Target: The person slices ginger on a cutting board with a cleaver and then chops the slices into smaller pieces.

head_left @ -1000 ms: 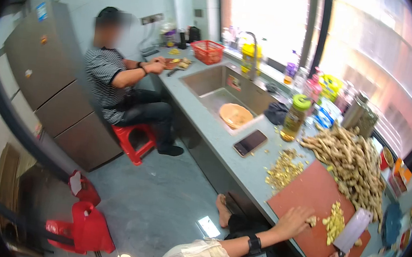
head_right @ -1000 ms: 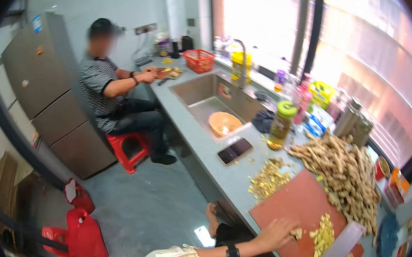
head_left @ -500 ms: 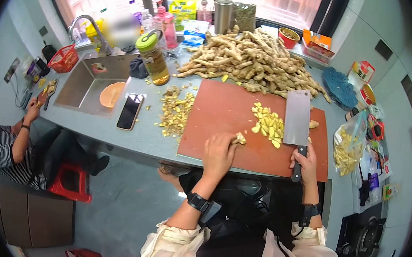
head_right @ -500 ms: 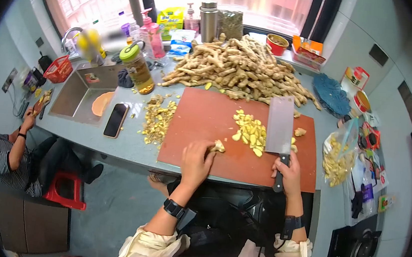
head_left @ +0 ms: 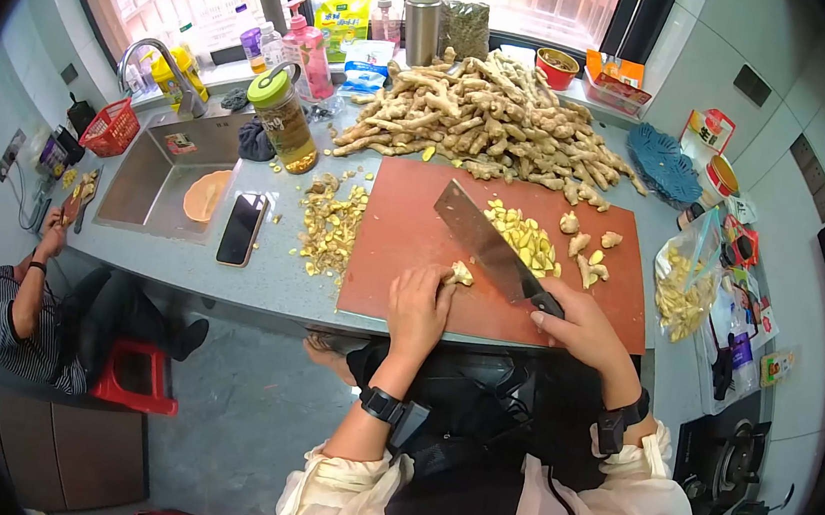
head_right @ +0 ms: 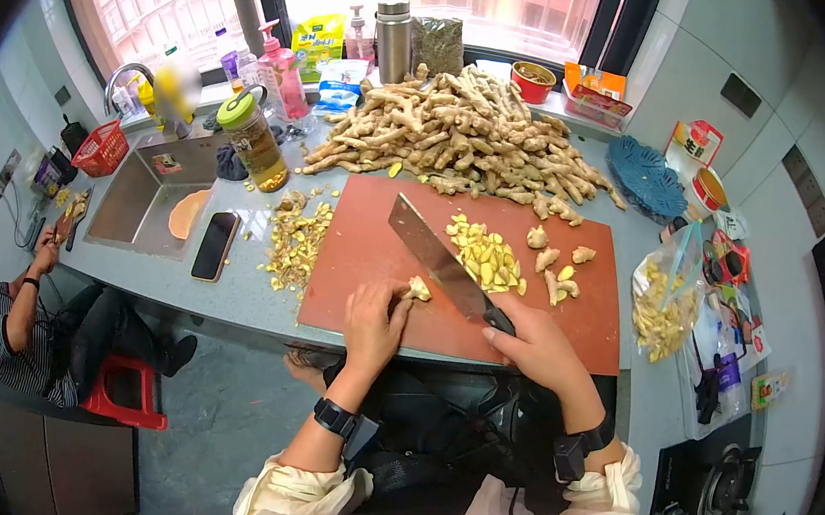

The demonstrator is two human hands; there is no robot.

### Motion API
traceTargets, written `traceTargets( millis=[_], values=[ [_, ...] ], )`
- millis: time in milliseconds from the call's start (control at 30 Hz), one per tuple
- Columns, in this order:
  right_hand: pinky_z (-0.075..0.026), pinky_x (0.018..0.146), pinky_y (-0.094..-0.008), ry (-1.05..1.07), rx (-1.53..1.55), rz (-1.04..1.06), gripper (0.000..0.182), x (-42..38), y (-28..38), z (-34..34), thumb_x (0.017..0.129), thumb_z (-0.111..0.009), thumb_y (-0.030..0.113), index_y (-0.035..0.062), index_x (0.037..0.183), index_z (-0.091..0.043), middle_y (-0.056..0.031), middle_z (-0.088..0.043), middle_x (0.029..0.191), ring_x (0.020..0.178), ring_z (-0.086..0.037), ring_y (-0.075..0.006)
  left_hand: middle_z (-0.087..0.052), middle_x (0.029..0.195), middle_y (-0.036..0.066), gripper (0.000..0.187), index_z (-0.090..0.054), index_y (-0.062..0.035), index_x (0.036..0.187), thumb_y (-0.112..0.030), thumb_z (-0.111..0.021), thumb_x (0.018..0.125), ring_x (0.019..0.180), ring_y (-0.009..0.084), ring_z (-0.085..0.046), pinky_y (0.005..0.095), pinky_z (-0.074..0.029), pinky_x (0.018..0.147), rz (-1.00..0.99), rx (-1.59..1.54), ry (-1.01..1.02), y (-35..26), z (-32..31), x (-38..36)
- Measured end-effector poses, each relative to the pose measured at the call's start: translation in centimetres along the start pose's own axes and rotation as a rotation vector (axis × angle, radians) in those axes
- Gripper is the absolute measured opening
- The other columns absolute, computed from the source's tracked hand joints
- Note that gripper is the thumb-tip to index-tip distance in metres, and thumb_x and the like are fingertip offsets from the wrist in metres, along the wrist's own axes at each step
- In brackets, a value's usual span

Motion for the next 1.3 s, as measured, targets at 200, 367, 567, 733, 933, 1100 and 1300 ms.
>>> traceTargets(
  millis=[200, 367, 567, 733, 933, 1100, 1300],
  values=[
    [-0.054, 0.074, -0.0396, 0.069, -0.282, 0.096, 0.039, 1.0, 0.4, -0.1, 0.094, -0.066, 0.016, 0.0035, 0.129, -0.059, -0.0189, -0.068, 0.096, 0.08, -0.069, -0.0315, -0.069, 0.095, 0.006, 0.016, -0.07, -0.0099, 0.101, -0.014, -0.076, 0.087, 0.094, 0.0285, -0.061, 0.041, -0.044, 0.085, -0.007, 0.06, -0.004, 0.2, -0.1, -0.1],
    [-0.052, 0.082, -0.0472, 0.098, -0.386, 0.173, 0.034, 1.8, 0.1, -0.2, 0.094, -0.066, 0.017, 0.0039, 0.124, -0.059, -0.0218, -0.069, 0.099, 0.095, -0.067, -0.043, -0.068, 0.097, 0.006, 0.014, -0.068, -0.0095, 0.1, -0.015, -0.073, 0.088, 0.094, 0.029, -0.061, 0.0423, -0.044, 0.089, 0.017, 0.035, 0.03, -0.1, 0.0, 0.0],
    [-0.051, 0.082, -0.0521, 0.152, -0.546, 0.123, 0.032, 2.9, -0.5, -0.1, 0.096, -0.064, 0.021, 0.0035, 0.121, -0.055, -0.0258, -0.068, 0.099, 0.096, -0.066, -0.0457, -0.069, 0.098, 0.006, 0.013, -0.067, -0.0088, 0.097, -0.014, -0.074, 0.088, 0.095, 0.0282, -0.062, 0.0417, -0.044, 0.09, -0.003, 0.03, 0.003, 0.2, -0.2, 0.0],
    [-0.051, 0.08, -0.0535, 0.165, -0.614, 0.082, 0.03, 3.7, 0.5, -0.6, 0.097, -0.062, 0.022, 0.0023, 0.118, -0.053, -0.0266, -0.068, 0.095, 0.094, -0.066, -0.0467, -0.069, 0.099, 0.006, 0.012, -0.067, -0.0084, 0.097, -0.013, -0.073, 0.088, 0.096, 0.0279, -0.062, 0.0414, -0.044, 0.09, -0.008, 0.046, 0.014, 0.1, -0.2, 0.1],
    [-0.051, 0.081, -0.0531, 0.179, -0.658, 0.026, 0.031, 5.5, 0.2, -2.1, 0.097, -0.063, 0.022, 0.0014, 0.118, -0.052, -0.0263, -0.067, 0.099, 0.094, -0.066, -0.0461, -0.069, 0.098, 0.006, 0.011, -0.068, -0.0082, 0.097, -0.012, -0.073, 0.088, 0.095, 0.0283, -0.062, 0.0417, -0.044, 0.089, -0.022, 0.059, 0.013, -0.1, -0.1, 0.1],
    [-0.05, 0.082, -0.052, 0.159, -0.634, 0.076, 0.034, 6.0, -0.4, -1.9, 0.097, -0.064, 0.023, 0.0019, 0.121, -0.052, -0.0265, -0.067, 0.101, 0.096, -0.066, -0.0457, -0.069, 0.096, 0.007, 0.01, -0.068, -0.0087, 0.097, -0.012, -0.072, 0.088, 0.093, 0.0295, -0.062, 0.0418, -0.045, 0.087, -0.039, 0.052, -0.018, 0.0, -0.3, 0.1],
    [-0.053, 0.081, -0.0529, 0.095, -0.627, 0.146, 0.032, 8.9, -1.1, -4.3, 0.095, -0.065, 0.02, -0.0012, 0.115, -0.052, -0.0277, -0.068, 0.095, 0.094, -0.067, -0.0469, -0.068, 0.091, 0.007, 0.011, -0.072, -0.0098, 0.097, -0.013, -0.074, 0.087, 0.09, 0.0293, -0.061, 0.0408, -0.044, 0.082, -0.061, 0.051, -0.05, 0.1, -0.1, 0.2]
  ],
)
Point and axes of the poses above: each hand's wrist, its own x-axis towards the middle knuckle, its own z-axis out of the back of the hand, y = z × x, the point moved 1 cm from there along x, towards the middle knuckle
